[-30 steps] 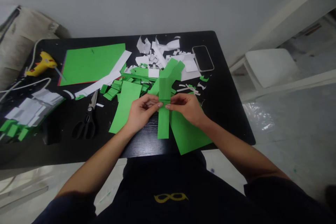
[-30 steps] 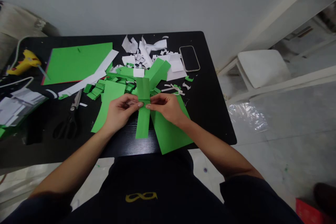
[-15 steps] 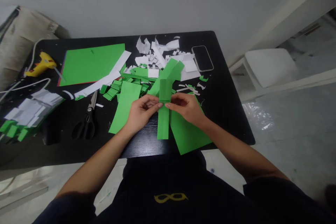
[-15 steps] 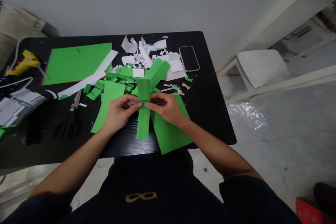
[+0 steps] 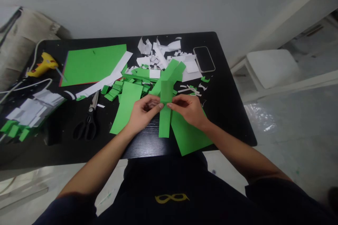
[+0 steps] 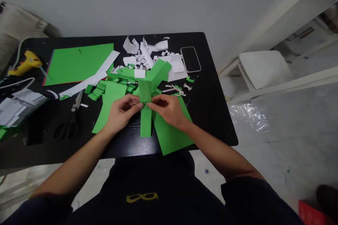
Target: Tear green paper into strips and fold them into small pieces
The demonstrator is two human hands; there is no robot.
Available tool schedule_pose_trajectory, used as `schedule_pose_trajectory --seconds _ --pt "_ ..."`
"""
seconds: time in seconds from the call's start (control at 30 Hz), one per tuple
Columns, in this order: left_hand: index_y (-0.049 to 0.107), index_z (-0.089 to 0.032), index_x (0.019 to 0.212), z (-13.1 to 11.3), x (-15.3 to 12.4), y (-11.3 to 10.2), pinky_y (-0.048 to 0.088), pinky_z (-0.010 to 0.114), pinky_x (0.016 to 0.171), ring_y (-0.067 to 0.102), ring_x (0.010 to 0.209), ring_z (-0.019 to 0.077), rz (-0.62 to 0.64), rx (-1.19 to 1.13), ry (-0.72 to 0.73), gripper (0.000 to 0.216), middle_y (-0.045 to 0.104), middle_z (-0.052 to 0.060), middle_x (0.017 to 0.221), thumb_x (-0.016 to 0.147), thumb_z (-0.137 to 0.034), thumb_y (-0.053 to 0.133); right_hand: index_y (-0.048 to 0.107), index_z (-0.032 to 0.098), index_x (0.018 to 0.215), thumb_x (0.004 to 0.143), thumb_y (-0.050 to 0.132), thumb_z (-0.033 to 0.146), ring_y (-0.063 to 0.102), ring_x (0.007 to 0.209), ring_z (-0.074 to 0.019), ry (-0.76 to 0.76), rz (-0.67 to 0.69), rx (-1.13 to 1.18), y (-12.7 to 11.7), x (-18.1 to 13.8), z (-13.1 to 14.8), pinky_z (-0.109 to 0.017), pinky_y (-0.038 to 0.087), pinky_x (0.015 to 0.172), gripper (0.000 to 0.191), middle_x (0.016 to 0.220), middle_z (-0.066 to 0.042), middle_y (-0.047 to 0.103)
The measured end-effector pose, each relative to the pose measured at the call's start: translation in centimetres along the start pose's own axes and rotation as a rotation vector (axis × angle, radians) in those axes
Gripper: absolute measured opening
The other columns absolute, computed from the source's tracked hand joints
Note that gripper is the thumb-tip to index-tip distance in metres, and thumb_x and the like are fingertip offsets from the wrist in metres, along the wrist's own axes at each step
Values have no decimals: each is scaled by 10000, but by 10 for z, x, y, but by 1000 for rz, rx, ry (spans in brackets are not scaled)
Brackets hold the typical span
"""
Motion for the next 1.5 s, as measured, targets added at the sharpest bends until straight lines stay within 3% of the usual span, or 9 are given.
schedule_pose_trajectory --seconds 0.43,0.73,0.93,1.5 --pt "709 -205 883 1 1 -1 531 269 626 642 626 139 -45 -1 51 243 711 -17 708 804 -341 894 785 243 870 718 975 450 716 742 -165 73 5 119 3 0 -7 -331 629 735 319 790 11 764" --pt "773 -212 851 -4 0 0 547 285 631 670 660 160 -40 0 52 115 763 27 778 806 -288 846 770 265 868 804 899 534 691 745 -170 50 53 91 5 0 -3 -331 581 701 305 785 8 743" --pt "785 -214 815 -4 -2 1 479 262 554 598 567 137 -25 35 26 44 720 2 688 798 -248 807 791 262 867 811 895 404 695 756 -163 64 61 139 3 0 -6 -323 590 720 184 789 13 745" --pt "790 -207 857 -6 -2 0 573 285 632 692 652 162 2 31 36 54 781 28 773 817 -233 814 854 282 980 832 867 327 701 736 -164 67 59 101 2 -2 -8 -322 607 702 155 786 13 752"
Point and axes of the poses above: each hand's wrist, its own x-axis towards the middle knuckle, its own y-axis out of the palm, z = x × y, the point moved 5 cm from there along x, towards the middle knuckle
